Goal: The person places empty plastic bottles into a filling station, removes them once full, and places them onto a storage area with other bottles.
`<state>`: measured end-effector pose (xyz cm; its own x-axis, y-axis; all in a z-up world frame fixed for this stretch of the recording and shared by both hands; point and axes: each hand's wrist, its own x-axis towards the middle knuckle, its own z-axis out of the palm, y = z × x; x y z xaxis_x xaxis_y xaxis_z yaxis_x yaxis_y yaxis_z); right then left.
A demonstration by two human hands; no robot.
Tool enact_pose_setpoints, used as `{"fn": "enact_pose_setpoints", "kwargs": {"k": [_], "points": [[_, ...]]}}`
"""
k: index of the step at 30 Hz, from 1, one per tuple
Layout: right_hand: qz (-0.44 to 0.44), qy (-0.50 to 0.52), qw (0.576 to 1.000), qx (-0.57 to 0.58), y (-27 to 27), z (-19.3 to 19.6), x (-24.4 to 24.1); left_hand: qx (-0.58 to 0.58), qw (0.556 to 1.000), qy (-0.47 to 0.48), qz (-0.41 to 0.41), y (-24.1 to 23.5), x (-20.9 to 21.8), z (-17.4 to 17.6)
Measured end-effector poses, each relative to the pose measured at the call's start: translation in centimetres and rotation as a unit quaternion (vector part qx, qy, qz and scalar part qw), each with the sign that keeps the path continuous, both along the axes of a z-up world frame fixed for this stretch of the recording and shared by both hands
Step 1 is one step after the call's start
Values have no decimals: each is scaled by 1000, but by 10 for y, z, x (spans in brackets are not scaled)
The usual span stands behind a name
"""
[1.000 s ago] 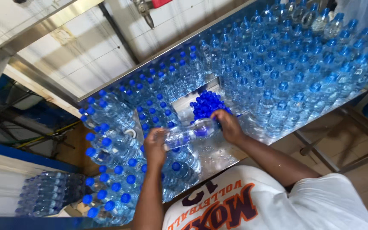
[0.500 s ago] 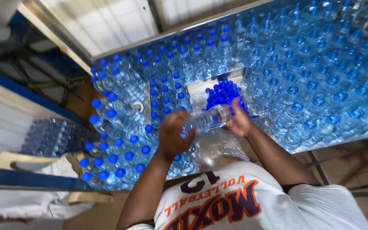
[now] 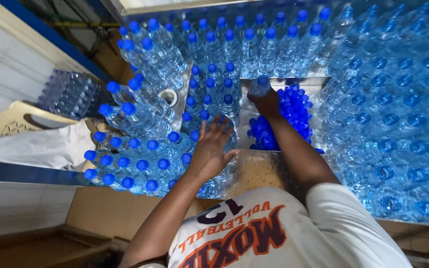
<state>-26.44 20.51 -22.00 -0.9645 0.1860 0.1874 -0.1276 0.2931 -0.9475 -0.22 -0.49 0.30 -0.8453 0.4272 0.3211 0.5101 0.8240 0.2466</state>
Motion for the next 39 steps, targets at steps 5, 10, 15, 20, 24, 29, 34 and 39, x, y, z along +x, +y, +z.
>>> {"fn": "enact_pose_setpoints", "kwargs": {"k": [5, 10, 15, 20, 24, 29, 34, 39], "points": [[22, -153, 983, 98, -20, -26, -61, 10, 999, -50, 15, 0, 18, 1], [54, -160, 964, 203, -31, -80, -98, 42, 995, -90, 18, -6, 28, 0], [-63, 9, 943, 328, -32, -130, -48, 60, 996, -67, 10, -9, 21, 1], [81, 91, 833, 540, -45, -74, 88, 87, 994, -64, -27, 4, 13, 11], [145, 126, 792, 580, 4, -83, 82, 95, 994, -41, -42, 16, 9, 28], [113, -86, 770, 622, 76, -78, 68, 88, 995, -17, -48, 19, 13, 23], [28, -73, 829, 554, 43, -36, 99, 92, 994, -8, -60, 11, 21, 27], [275, -183, 820, 467, 11, -105, 96, 125, 986, 1, -107, -8, 26, 27]]}}
